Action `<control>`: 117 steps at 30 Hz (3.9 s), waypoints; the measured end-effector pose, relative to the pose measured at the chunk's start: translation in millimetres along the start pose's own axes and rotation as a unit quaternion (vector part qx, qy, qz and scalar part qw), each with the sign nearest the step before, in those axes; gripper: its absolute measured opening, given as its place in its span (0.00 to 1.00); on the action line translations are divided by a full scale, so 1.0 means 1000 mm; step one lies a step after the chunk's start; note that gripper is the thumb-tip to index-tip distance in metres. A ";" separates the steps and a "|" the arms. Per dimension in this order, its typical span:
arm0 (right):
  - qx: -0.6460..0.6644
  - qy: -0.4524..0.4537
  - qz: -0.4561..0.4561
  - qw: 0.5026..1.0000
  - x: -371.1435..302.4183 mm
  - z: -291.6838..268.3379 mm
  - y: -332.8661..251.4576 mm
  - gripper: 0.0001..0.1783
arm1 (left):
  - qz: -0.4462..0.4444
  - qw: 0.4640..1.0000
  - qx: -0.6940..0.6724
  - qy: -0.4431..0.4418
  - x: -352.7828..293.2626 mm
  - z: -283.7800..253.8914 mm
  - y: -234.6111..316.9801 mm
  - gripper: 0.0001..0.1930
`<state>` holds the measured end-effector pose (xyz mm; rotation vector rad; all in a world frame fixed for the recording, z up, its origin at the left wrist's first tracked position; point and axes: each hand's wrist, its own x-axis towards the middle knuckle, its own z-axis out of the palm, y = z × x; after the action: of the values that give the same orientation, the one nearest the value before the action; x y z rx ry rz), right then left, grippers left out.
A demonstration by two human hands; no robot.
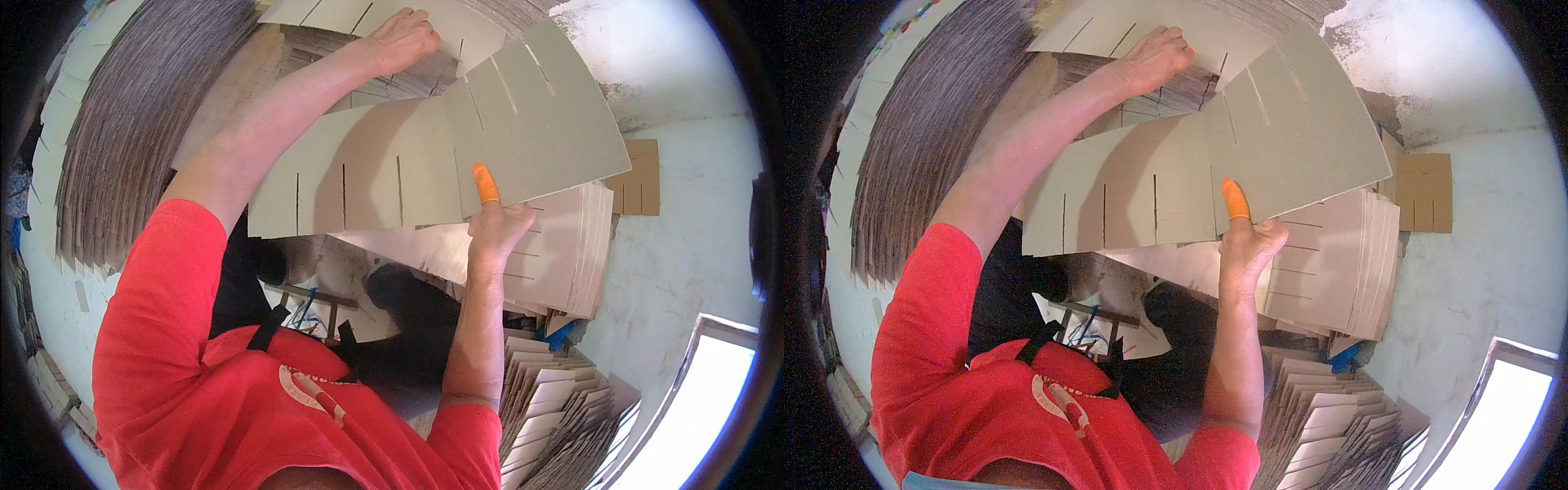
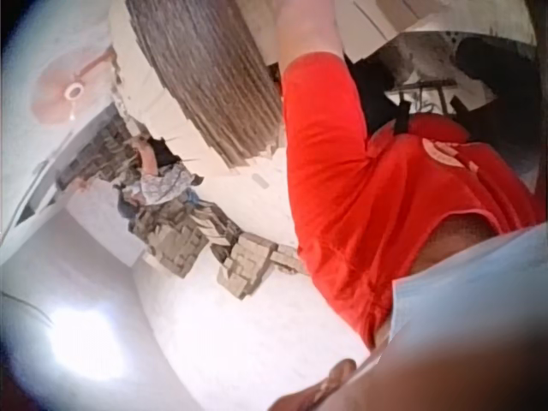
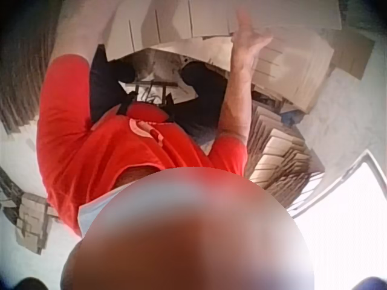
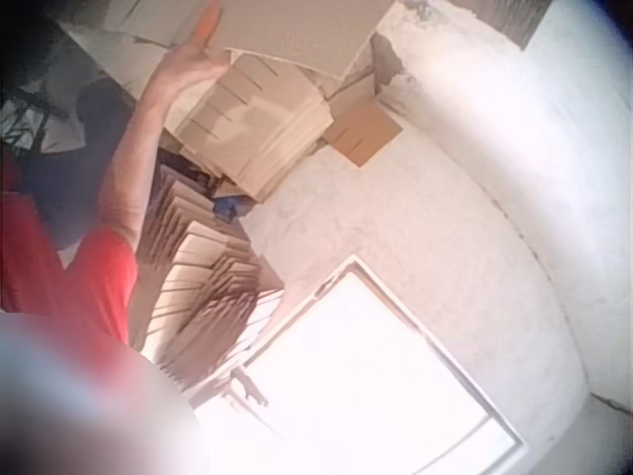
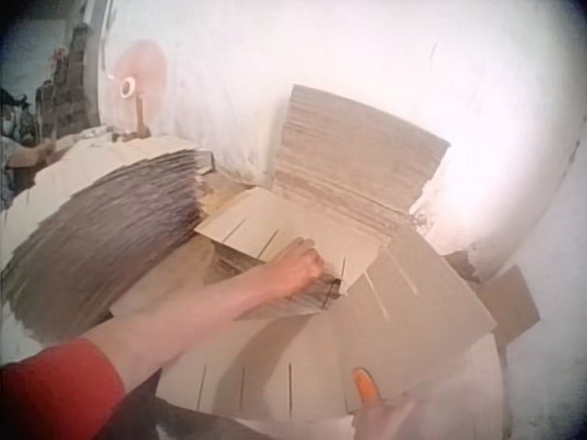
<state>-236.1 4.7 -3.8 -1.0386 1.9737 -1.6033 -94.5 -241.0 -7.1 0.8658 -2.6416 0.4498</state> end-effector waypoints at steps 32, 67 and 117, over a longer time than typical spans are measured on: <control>0.009 -0.016 -0.031 0.999 -0.001 -0.017 -0.028 0.06 | 0.226 0.973 -0.005 0.036 -0.055 -0.061 0.078 0.16; -0.024 -0.016 -0.014 0.999 -0.006 -0.018 -0.025 0.16 | 0.008 0.998 -0.041 0.049 0.004 0.006 -0.002 0.10; 0.077 0.026 -0.023 0.996 -0.007 -0.027 -0.040 0.12 | 0.101 0.913 -0.367 0.149 -0.087 -0.120 0.125 0.24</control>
<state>-238.2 25.1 40.0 -0.9976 1.8367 -1.7917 -80.0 -53.2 42.2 0.2565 -2.3214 -0.3422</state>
